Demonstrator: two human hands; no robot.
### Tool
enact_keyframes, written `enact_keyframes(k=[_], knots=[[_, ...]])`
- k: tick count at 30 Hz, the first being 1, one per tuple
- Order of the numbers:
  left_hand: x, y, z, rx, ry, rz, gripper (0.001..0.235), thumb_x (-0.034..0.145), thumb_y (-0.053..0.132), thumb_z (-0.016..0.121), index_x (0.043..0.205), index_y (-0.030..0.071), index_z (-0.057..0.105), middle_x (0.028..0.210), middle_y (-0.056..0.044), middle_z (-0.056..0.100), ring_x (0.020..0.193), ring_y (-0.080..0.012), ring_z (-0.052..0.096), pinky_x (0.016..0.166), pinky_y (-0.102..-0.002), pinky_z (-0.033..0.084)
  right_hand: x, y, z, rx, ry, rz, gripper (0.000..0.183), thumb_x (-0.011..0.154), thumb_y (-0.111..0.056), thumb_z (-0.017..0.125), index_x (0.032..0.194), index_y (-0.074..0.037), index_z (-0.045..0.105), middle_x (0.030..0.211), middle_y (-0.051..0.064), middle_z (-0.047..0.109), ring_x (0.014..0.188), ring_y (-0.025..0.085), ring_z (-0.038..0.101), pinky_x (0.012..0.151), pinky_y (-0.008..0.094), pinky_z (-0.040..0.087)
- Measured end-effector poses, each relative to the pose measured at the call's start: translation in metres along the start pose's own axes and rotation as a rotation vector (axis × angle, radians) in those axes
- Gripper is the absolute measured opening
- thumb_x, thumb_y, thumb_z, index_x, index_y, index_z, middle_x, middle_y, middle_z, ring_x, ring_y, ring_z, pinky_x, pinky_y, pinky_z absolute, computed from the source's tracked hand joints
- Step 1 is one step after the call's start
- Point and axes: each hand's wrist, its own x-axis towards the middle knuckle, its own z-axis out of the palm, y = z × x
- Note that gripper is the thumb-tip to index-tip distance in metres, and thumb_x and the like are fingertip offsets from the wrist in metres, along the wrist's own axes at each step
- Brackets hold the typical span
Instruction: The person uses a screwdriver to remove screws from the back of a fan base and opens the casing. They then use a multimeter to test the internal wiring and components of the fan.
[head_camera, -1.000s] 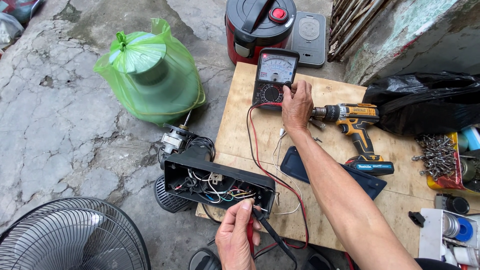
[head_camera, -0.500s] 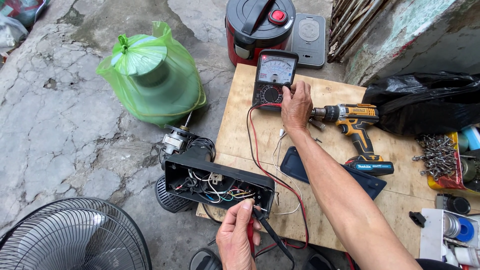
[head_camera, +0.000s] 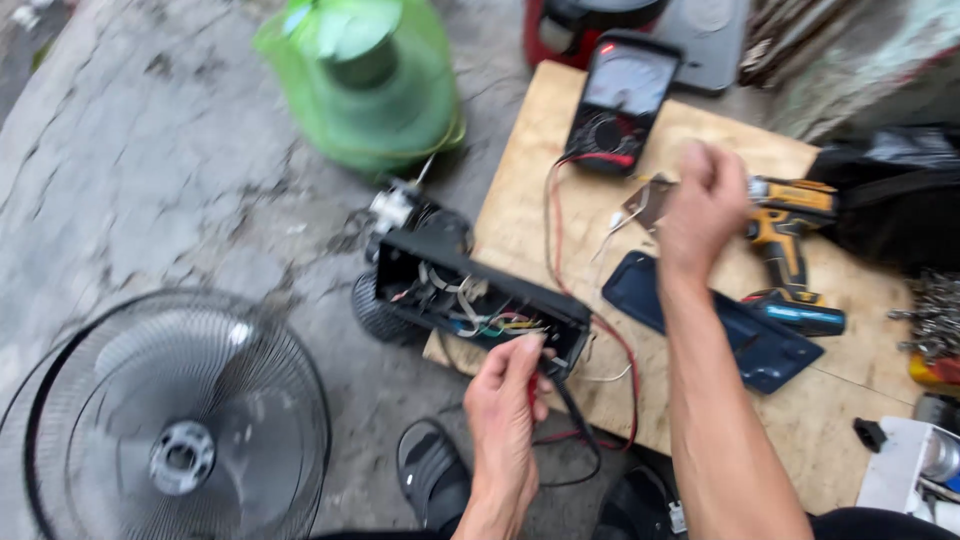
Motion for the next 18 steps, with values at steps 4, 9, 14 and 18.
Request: enact_keyframes(k=[4,9,14,18], knots=[[-0.006,-0.014,-0.008,-0.022,-0.121,0.030,0.015,0.075,0.014,0.063,0.081,0.001,0.064,0.067,-0.007,0.062,0.046,-0.0069,0.045,0.034,-0.017,0.030,-0.049,-0.098,-0.106,0.146,-0.390,0.536,0.039,0.094,-0.034,0.040,0.078,-0.008,0.064,0.070,0.003,0.061,0.065,0.009,0.055,0.063,0.023,0.043],[-0.029,-0.036,-0.025,-0.073,-0.203,0.043,0.018,0.074,0.020,0.065,0.080,0.003,0.064,0.059,-0.001,0.053,0.041,-0.0058,0.037,0.036,-0.018,0.031,-0.114,-0.128,-0.173,-0.047,-1.076,0.824,0.031,0.078,-0.032,0.050,0.099,-0.014,0.063,0.091,-0.001,0.067,0.086,0.006,0.056,0.081,0.020,0.041],[-0.039,-0.088,-0.055,-0.101,-0.237,0.066,0.029,0.078,0.019,0.061,0.101,0.002,0.062,0.079,-0.009,0.064,0.058,-0.0072,0.054,0.047,-0.013,0.045,-0.141,-0.074,-0.211,-0.003,-0.769,0.500,0.025,0.083,-0.014,0.058,0.103,0.001,0.061,0.082,0.027,0.060,0.082,0.032,0.057,0.074,0.042,0.043],[-0.019,-0.127,-0.099,-0.063,-0.098,0.114,0.025,0.081,0.019,0.056,0.099,0.002,0.060,0.076,-0.007,0.064,0.061,-0.0068,0.056,0.055,-0.014,0.044,-0.115,-0.044,-0.245,-0.093,-0.593,0.393,0.018,0.097,-0.027,0.058,0.100,-0.009,0.062,0.071,0.010,0.057,0.070,0.018,0.050,0.068,0.032,0.040]])
